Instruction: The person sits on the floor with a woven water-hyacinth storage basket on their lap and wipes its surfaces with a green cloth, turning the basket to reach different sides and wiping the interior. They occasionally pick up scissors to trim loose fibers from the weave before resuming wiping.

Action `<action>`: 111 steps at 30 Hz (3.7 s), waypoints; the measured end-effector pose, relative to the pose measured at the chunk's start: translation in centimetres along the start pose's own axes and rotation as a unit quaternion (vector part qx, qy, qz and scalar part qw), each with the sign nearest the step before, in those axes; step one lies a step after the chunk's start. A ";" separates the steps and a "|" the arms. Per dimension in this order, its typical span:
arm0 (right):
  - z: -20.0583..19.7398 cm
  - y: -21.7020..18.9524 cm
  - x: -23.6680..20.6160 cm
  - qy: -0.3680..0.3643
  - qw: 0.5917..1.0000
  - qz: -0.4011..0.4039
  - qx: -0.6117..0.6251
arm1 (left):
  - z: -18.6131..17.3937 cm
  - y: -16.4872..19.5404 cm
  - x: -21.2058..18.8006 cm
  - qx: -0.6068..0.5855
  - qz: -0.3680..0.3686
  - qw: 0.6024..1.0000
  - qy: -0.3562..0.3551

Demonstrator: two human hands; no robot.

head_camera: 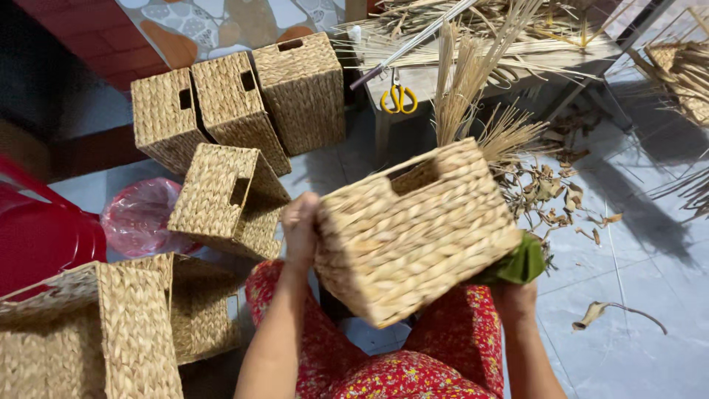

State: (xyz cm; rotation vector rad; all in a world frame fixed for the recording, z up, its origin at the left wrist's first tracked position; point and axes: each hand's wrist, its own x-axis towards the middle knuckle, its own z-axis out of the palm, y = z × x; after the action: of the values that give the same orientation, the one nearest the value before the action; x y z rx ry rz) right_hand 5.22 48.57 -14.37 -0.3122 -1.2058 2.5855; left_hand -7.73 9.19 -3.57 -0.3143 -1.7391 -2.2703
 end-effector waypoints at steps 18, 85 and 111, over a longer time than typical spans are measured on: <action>12.4 -8.3 -8.9 -0.062 0.924 -0.332 -0.182 | -4.7 8.0 -8.0 0.117 0.008 0.993 -0.008; 21.4 0.3 -23.2 -0.367 0.556 -0.467 -0.581 | -2.5 7.5 -17.8 0.100 0.046 0.994 -0.001; 20.3 0.1 -23.2 -0.391 0.556 -0.489 -0.546 | -1.8 8.0 -17.8 0.100 0.032 0.994 0.003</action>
State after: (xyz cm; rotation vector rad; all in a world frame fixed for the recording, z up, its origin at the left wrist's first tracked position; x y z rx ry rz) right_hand 20.85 26.33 0.22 1.1172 -2.2006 0.6542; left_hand 11.69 6.82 -2.60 -0.3171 -1.9056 -2.0295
